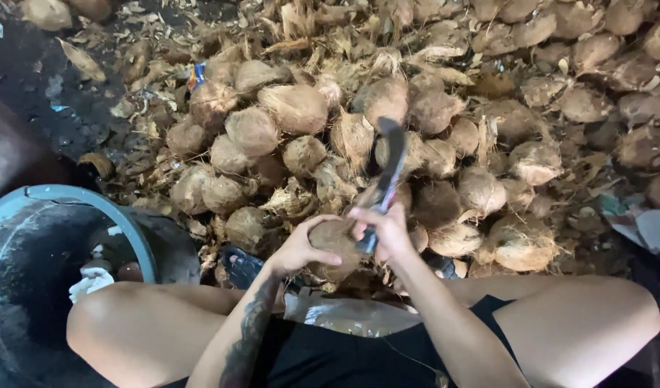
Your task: The person sits on the ground and uses a machete to puncture the top of coconuts, then pours the liquid into a blue bucket and places the opened coconuts into a larger container. The process is repeated for several coconuts.
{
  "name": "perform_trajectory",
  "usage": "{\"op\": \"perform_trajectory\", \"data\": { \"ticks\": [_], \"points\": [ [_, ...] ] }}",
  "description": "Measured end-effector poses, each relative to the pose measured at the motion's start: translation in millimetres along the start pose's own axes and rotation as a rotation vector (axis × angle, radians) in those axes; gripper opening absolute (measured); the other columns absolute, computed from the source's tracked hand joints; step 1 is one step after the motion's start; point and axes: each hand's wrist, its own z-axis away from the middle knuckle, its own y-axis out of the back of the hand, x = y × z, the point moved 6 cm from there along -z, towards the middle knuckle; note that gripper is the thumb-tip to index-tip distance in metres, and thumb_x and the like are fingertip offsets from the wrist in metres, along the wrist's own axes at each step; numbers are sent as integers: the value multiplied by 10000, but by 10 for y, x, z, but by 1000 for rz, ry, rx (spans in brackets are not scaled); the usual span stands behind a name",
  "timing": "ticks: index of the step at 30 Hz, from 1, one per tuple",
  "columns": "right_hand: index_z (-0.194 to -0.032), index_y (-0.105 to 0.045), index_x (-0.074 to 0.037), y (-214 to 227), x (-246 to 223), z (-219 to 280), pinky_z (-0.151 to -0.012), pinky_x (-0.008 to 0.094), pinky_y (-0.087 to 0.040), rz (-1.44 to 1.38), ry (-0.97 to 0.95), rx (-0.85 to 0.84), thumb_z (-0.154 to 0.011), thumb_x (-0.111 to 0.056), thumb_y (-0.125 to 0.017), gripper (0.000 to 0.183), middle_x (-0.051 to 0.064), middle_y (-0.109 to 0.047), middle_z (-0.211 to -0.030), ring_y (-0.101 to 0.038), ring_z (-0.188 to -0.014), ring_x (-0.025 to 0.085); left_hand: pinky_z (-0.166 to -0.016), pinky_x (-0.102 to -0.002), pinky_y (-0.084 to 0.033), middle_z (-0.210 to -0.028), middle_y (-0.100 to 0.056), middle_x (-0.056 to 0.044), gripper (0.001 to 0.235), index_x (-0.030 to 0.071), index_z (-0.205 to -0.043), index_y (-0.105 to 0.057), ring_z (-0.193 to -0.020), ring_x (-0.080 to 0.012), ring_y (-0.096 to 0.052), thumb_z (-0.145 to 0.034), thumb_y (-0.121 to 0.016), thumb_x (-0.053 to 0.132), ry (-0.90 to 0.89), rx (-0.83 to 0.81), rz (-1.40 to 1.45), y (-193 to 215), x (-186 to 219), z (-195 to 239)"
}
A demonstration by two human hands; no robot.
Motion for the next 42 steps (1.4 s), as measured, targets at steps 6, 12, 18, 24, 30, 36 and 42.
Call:
{"op": "perform_trajectory", "data": {
  "ticks": [6,12,18,24,30,36,42],
  "points": [
    [-1037,-543,54,698,2,-558,-391,349,-498,-148,131,124,-780,173,-769,363,97,-557,-633,-531,-431,175,-989,-438,-577,-1278,-727,-168,981,59,-1439,-642,-1132,-251,-684,-534,-1020,83,-123,0,304,252,5,-154],
    [-1017,-586,-73,1082,-977,-540,-437,270,-487,-144,179,445,-865,136,-730,296,9,-595,-714,-545,-491,107,-910,-567,-601,-1216,-743,-245,836,64,-1401,-669,-1084,-401,-714,-610,-911,185,-46,112,596,228,546,376],
    [-1519,-427,-114,2109,-1607,-652,-1243,434,-415,633,245,742,-1018,-262,-784,633,45,-621,-1465,-609,-1380,234,-853,-579,-602,-1263,-662,-240,724,51,-1337,-590,-1097,-434,-669,-712,-664,409,179,516,718,1109,-424,240],
    [-1181,-608,-5,1741,-1045,-581,-540,238,-494,956,348,515,-869,199,-581,373,68,-622,-957,-554,-682,128,-878,-506,-577,-1222,-682,-208,709,52,-1295,-650,-1083,-365,-654,-820,-610,577,296,622,814,640,123,386],
    [-810,-602,-47,691,-117,35,-333,197,-608,443,290,-362,-1101,-11,-555,297,46,-684,-545,-671,-374,169,-1067,-561,-506,-1388,-605,-205,738,35,-1400,-588,-1256,-370,-593,-981,-567,642,-331,-42,802,682,246,201],
    [-984,-494,-55,-374,-639,1002,-589,397,-635,76,347,-823,-1043,-9,-577,111,103,-584,-723,-652,-598,253,-860,-488,-581,-1220,-736,-192,658,78,-1276,-715,-1068,-383,-690,-846,-663,573,290,615,937,700,-604,298],
    [-639,-663,-46,-378,-648,1225,-734,265,-436,605,-26,-421,-1012,-82,-490,412,27,-583,-524,-536,-507,100,-847,-480,-552,-1250,-686,-176,651,164,-1258,-691,-1098,-380,-641,-777,-679,603,348,638,948,722,-705,176]
  ]
}}
